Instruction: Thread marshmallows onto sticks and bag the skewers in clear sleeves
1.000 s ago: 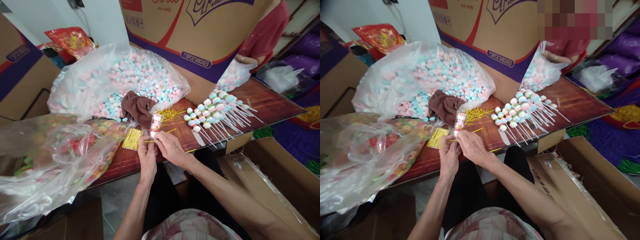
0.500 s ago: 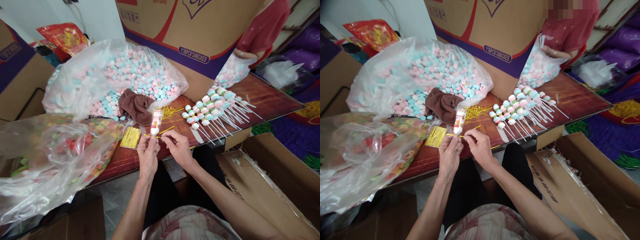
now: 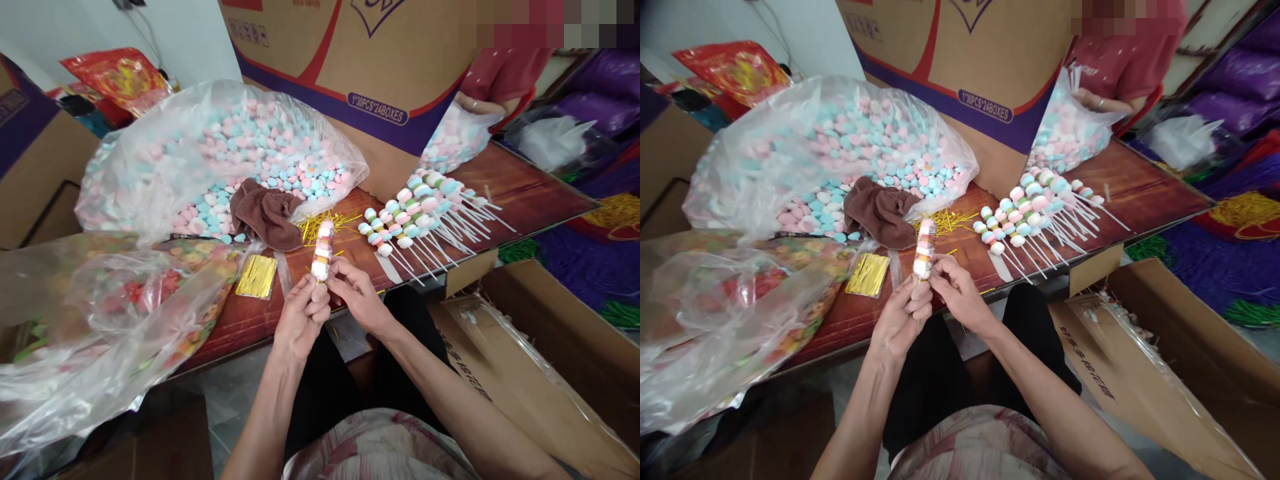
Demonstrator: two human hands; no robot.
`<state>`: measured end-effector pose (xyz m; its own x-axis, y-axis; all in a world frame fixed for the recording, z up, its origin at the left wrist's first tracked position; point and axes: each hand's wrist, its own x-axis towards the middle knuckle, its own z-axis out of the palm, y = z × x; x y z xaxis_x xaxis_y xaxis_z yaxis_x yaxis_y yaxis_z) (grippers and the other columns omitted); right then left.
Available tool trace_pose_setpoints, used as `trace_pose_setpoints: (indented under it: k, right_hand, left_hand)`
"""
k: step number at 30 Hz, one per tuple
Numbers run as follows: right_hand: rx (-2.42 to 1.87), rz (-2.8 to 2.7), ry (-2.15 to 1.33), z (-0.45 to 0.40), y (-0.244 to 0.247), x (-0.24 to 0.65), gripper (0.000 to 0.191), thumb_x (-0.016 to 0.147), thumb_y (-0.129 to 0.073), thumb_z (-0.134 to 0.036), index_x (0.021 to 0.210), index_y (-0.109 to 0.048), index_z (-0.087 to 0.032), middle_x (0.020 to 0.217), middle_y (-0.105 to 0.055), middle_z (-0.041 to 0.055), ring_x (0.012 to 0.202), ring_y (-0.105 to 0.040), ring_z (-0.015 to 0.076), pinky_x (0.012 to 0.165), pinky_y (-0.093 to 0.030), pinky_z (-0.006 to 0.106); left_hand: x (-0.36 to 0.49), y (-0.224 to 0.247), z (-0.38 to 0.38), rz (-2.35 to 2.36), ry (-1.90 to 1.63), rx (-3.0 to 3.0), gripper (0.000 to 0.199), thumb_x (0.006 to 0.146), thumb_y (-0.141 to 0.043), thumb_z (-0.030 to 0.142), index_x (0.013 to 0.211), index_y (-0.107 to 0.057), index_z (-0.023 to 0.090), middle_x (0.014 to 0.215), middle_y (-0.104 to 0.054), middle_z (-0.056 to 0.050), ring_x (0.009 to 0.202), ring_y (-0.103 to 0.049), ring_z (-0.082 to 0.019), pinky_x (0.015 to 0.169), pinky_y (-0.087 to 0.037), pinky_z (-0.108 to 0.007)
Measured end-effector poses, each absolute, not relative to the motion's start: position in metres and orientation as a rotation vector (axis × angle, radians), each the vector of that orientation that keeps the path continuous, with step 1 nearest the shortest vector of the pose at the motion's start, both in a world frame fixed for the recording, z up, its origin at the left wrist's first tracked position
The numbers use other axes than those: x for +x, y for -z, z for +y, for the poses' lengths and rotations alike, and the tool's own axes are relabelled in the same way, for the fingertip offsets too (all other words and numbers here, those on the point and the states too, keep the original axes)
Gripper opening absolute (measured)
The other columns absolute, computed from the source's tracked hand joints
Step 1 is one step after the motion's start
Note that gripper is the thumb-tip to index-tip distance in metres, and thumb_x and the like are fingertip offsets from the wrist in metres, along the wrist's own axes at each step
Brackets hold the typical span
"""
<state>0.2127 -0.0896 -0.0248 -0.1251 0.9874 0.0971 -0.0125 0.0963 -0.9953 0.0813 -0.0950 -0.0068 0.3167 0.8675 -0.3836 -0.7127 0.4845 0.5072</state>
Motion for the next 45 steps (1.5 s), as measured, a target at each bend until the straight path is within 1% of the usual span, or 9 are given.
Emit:
trace_pose_setpoints:
  k: [7,11,14,20,24,27,32,38,45]
  right_hand:
    - [-1.096,-1.71,-0.985,-0.093,0.018,0.226,0.006,0.093,-0.043,-0.021,0.087,-0.045,-0.021,0.084,-0.05,0.0014,0.075,-0.047,0.0154,0.071,-0.042,0.03]
    - [-1.3,-1.777,-0.758,-0.097,0.014,0.219,0.005,0.088,-0.039,-0.017,0.087,-0.042,-0.021,0.08,-0.048,0.0014,0.071,-0.045,0.0164,0.068,-0.039,0.032]
    - [-1.364,-1.7,-0.902,-0.098,0.007,0.219,0.006,0.088,-0.04,-0.017,0.087,-0.044,-0.021,0.081,-0.052,0.0008,0.07,-0.049,0.0154,0.066,-0.039,0.03]
    - [-1.271,-1.393,-1.354,-0.104,0.01,0.228,0.01,0.096,-0.039,-0.026,0.088,-0.044,-0.023,0.056,-0.04,-0.0097,0.042,-0.035,0.0086,0.043,-0.033,0.021]
    - [-1.172,-1.632,-0.773,-0.114,0.02,0.231,0.014,0.099,-0.041,-0.023,0.092,-0.054,-0.021,0.082,-0.064,0.0017,0.074,-0.061,0.0136,0.068,-0.052,0.027]
    - [-1.093,-1.814,-0.266,-0.119,0.026,0.236,0.02,0.097,-0.042,-0.014,0.106,-0.06,-0.018,0.103,-0.069,0.0089,0.098,-0.064,0.0171,0.087,-0.053,0.031]
    - [-1.116,-1.926,0.286,-0.126,0.026,0.248,0.015,0.098,-0.049,-0.017,0.1,-0.064,-0.018,0.095,-0.073,0.0046,0.078,-0.064,0.0136,0.07,-0.049,0.028]
    - [-1.166,-1.948,0.497,-0.142,0.017,0.259,0.013,0.095,-0.053,-0.019,0.089,-0.064,-0.018,0.078,-0.066,0.0006,0.066,-0.055,0.0121,0.061,-0.042,0.028]
    - [-1.464,-1.581,0.042,-0.169,0.013,0.269,0.016,0.092,-0.04,-0.018,0.084,-0.054,-0.02,0.075,-0.059,0.0027,0.069,-0.055,0.0138,0.068,-0.047,0.027]
  left_hand:
    - [0.087,0.007,-0.103,0.84,-1.002,0.481,0.031,0.074,-0.079,0.031,0.086,-0.054,0.016,0.055,-0.041,0.009,0.044,-0.023,-0.002,0.041,-0.018,-0.013]
    - [0.096,0.018,-0.107,1.042,-1.251,0.795,0.029,0.079,-0.073,0.041,0.092,-0.06,0.019,0.067,-0.054,0.004,0.054,-0.042,-0.006,0.052,-0.035,-0.016]
    - [0.096,0.02,-0.109,1.074,-1.224,0.964,0.028,0.081,-0.071,0.042,0.093,-0.069,0.017,0.077,-0.061,0.0,0.064,-0.049,-0.008,0.06,-0.041,-0.018]
    - [0.089,0.014,-0.1,0.964,-1.064,0.644,0.026,0.069,-0.084,0.031,0.081,-0.07,0.012,0.061,-0.052,0.004,0.048,-0.033,-0.001,0.045,-0.026,-0.013]
    - [0.091,0.007,-0.095,0.844,-0.94,0.388,0.027,0.062,-0.087,0.02,0.076,-0.066,0.011,0.061,-0.05,0.005,0.046,-0.031,0.001,0.042,-0.026,-0.011]
    - [0.094,0.001,-0.097,0.849,-0.892,0.305,0.028,0.062,-0.087,0.015,0.077,-0.063,0.013,0.061,-0.05,0.006,0.044,-0.033,0.001,0.04,-0.027,-0.01]
    - [0.098,-0.006,-0.104,0.868,-0.834,0.284,0.03,0.063,-0.085,0.012,0.077,-0.059,0.014,0.063,-0.048,0.008,0.042,-0.035,0.001,0.037,-0.031,-0.011]
    - [0.111,-0.003,-0.117,0.898,-0.792,0.405,0.036,0.057,-0.09,0.017,0.074,-0.058,0.017,0.056,-0.048,0.009,0.04,-0.038,-0.002,0.039,-0.039,-0.014]
    - [0.151,0.004,-0.125,0.888,-0.665,0.543,0.032,0.072,-0.08,0.041,0.094,-0.067,0.021,0.097,-0.07,-0.002,0.092,-0.065,-0.017,0.076,-0.056,-0.025]
